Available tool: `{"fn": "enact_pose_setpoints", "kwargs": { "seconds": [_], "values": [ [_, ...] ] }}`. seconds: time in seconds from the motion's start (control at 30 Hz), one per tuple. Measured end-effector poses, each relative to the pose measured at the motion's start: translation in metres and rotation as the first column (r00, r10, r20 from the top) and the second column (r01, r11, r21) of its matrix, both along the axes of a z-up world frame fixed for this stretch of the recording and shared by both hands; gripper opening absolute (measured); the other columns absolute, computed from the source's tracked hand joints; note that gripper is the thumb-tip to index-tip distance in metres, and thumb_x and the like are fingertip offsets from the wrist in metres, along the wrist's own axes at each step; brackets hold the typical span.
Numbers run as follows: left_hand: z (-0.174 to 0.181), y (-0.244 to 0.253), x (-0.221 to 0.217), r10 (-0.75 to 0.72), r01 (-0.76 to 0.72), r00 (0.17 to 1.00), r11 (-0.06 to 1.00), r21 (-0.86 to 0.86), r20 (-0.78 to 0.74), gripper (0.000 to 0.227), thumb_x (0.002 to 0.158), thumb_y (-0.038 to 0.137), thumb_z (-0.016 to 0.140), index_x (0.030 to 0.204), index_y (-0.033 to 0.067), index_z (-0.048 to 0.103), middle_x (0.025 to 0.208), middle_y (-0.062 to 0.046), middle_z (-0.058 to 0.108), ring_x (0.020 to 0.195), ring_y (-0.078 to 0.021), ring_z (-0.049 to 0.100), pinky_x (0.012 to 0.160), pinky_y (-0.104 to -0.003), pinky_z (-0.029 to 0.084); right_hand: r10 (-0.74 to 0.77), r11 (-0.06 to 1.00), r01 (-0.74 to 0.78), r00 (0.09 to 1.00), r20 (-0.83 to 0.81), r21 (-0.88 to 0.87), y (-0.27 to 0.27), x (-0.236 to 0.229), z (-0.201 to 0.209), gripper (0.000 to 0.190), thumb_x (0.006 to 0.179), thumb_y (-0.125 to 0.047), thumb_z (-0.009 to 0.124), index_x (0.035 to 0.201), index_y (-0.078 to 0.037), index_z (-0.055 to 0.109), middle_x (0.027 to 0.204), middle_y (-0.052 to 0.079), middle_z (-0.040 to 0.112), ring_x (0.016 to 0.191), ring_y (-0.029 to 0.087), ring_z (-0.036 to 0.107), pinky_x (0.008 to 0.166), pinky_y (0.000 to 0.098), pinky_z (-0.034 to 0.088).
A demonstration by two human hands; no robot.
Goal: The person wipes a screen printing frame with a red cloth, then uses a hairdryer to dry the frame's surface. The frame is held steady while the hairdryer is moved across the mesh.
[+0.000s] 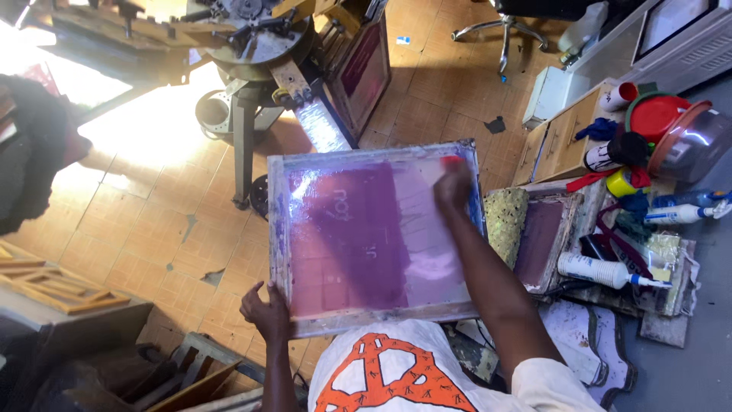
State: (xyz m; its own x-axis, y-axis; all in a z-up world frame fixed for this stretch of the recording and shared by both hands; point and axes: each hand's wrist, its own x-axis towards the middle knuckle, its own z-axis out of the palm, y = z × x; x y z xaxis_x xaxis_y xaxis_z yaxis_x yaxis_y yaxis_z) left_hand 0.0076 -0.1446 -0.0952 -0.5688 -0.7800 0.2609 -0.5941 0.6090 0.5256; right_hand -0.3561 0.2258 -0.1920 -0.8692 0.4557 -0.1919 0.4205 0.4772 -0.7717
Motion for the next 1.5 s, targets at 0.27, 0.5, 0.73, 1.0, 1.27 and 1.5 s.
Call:
{"fn": "enact_pose_setpoints", "kwargs": {
  "seconds": [0.27, 0.5, 0.73, 1.0, 1.27, 1.5],
  "values": [
    [-0.001, -0.005, -0.012, -0.061, 0.060, 0.998, 0.995, -0.074, -0.015, 0.021, 0.093, 0.021, 0.072, 0.111, 0.0105, 0.071, 0.106, -0.016, 0.066, 0.110, -0.0393, 0.061, 0.099, -0.055, 0.045, 0.427, 0.798, -0.507, 0.857, -0.290, -0.325, -0.043, -0.021, 0.022, 0.018, 0.103, -0.025, 0.056, 0.107, -0.015, 0.070, 0.100, 0.008, 0.068, 0.101, 0.029, 0.064, 0.095, 0.0405, 0.045],
    [-0.006, -0.008, -0.004, -0.017, 0.017, 1.000, 0.999, -0.051, 0.000, 0.026, 0.100, 0.034, 0.068, 0.116, 0.0129, 0.070, 0.111, -0.013, 0.064, 0.114, -0.0374, 0.060, 0.098, -0.057, 0.046, 0.881, 0.463, -0.802, 0.371, -0.292, 0.377, -0.039, 0.060, 0.024, 0.039, 0.088, -0.010, 0.057, 0.122, -0.018, 0.074, 0.109, 0.010, 0.056, 0.099, 0.037, 0.062, 0.092, 0.0477, 0.051],
    [-0.011, -0.013, 0.014, 0.027, -0.028, 0.999, 0.999, -0.041, -0.028, 0.026, 0.098, 0.034, 0.070, 0.114, 0.0135, 0.070, 0.112, -0.012, 0.064, 0.117, -0.0362, 0.059, 0.101, -0.057, 0.045, 0.911, 0.380, -0.905, 0.330, -0.246, 0.192, 0.038, 0.166, 0.000, 0.036, 0.075, -0.009, 0.060, 0.108, -0.015, 0.076, 0.104, 0.013, 0.060, 0.099, 0.037, 0.062, 0.091, 0.0444, 0.051],
    [-0.042, -0.007, 0.008, -0.042, 0.036, 0.998, 0.991, -0.128, -0.046, 0.029, 0.085, 0.025, 0.074, 0.113, 0.0187, 0.071, 0.112, -0.007, 0.063, 0.117, -0.0325, 0.057, 0.098, -0.057, 0.045, 0.826, 0.531, -0.836, 0.548, -0.134, -0.141, 0.054, 0.262, 0.022, 0.036, 0.075, -0.013, 0.059, 0.107, -0.014, 0.075, 0.102, 0.015, 0.066, 0.102, 0.041, 0.065, 0.094, 0.0458, 0.051],
    [-0.025, 0.013, -0.003, -0.152, 0.134, 0.985, 0.972, -0.194, -0.083, 0.025, 0.087, 0.022, 0.072, 0.110, 0.0112, 0.070, 0.108, -0.010, 0.063, 0.110, -0.0356, 0.059, 0.098, -0.054, 0.044, 0.632, 0.762, -0.647, 0.736, -0.243, 0.019, 0.070, 0.262, -0.008, 0.024, 0.078, -0.017, 0.058, 0.099, -0.017, 0.069, 0.100, 0.010, 0.066, 0.099, 0.034, 0.063, 0.097, 0.0434, 0.048],
    [-0.043, 0.009, 0.026, -0.218, 0.179, 0.969, 0.944, -0.277, -0.115, 0.024, 0.089, 0.023, 0.076, 0.105, 0.0073, 0.069, 0.104, -0.013, 0.065, 0.106, -0.0336, 0.063, 0.099, -0.047, 0.045, 0.726, 0.629, -0.769, 0.633, -0.267, -0.111, 0.064, 0.276, -0.010, 0.031, 0.066, -0.009, 0.063, 0.090, -0.019, 0.082, 0.096, 0.013, 0.069, 0.096, 0.040, 0.066, 0.091, 0.0452, 0.052]
  ]
}}
